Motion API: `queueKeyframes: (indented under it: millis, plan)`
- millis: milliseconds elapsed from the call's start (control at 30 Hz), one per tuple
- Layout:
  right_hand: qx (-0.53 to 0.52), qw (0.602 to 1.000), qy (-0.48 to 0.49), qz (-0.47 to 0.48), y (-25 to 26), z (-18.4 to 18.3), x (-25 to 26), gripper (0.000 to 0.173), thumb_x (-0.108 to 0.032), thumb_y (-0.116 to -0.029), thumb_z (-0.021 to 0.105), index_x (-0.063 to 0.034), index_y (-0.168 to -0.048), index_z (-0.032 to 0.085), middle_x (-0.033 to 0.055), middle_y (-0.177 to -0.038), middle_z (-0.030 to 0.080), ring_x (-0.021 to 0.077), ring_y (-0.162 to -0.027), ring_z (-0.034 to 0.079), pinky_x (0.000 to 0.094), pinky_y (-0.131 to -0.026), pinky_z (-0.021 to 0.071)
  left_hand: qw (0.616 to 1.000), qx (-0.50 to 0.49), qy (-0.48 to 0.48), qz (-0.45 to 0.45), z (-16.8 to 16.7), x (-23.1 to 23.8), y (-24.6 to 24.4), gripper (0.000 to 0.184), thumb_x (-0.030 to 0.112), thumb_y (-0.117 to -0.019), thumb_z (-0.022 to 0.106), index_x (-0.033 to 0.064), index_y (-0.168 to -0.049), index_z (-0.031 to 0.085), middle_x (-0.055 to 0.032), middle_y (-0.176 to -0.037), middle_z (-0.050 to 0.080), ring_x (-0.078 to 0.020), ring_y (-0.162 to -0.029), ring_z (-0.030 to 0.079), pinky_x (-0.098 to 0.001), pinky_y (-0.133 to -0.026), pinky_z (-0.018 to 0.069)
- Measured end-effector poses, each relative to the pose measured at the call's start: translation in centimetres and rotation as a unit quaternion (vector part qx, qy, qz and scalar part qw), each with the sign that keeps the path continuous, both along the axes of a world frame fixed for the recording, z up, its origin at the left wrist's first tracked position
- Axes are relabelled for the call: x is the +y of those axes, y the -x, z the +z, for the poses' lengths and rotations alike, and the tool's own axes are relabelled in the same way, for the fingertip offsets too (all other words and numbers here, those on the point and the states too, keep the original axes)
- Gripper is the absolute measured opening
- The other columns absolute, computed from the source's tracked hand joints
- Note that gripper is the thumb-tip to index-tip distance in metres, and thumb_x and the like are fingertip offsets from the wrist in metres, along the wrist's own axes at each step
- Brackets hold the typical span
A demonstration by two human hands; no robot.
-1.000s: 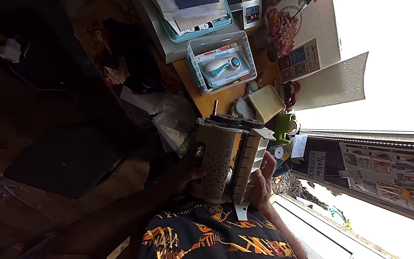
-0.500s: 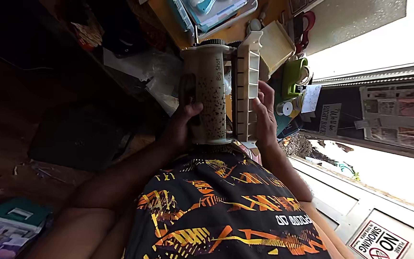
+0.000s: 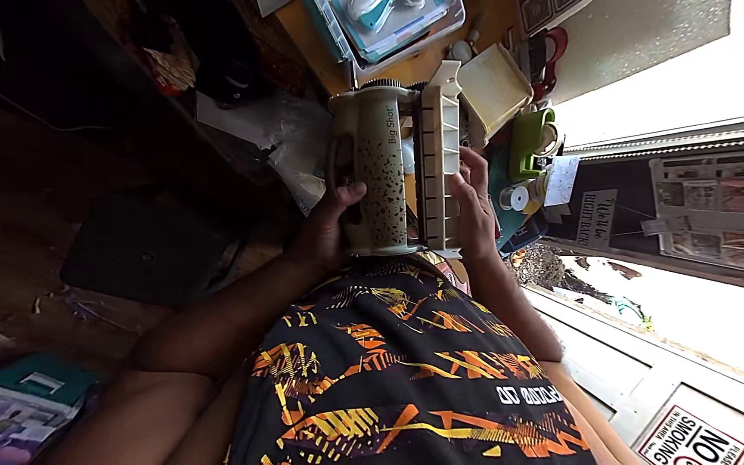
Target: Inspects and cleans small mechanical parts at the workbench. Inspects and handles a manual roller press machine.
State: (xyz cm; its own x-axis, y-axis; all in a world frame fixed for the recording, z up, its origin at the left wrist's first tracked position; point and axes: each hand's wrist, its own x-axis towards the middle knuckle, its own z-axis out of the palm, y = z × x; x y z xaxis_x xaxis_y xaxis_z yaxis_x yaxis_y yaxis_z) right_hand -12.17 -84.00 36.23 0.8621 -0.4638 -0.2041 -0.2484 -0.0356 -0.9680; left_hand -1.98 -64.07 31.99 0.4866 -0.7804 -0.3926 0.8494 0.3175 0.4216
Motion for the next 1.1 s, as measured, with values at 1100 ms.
queueKeyframes:
  millis: [1100]
  plan:
    - [-0.058, 0.998, -0.020, -0.001, 1.2, 0.6, -0.8, 0.050, -0.034, -0.1071, 0.043, -0.0176, -0.154, 0.035, 0.0013, -0.126, 0.058, 0.0112, -0.103, 0.066, 0.0321, -0.083, 0.0605, 0.998, -0.061, 0.008, -0.011, 0.6, -1.0, 0.1, 0.051, 0.041, -0.0871, 0.078, 0.0236, -0.129, 0.054, 0.0021, -0.104, 0.072, -0.0085, -0.091, 0.072, -0.0301, -0.077, 0.0632]
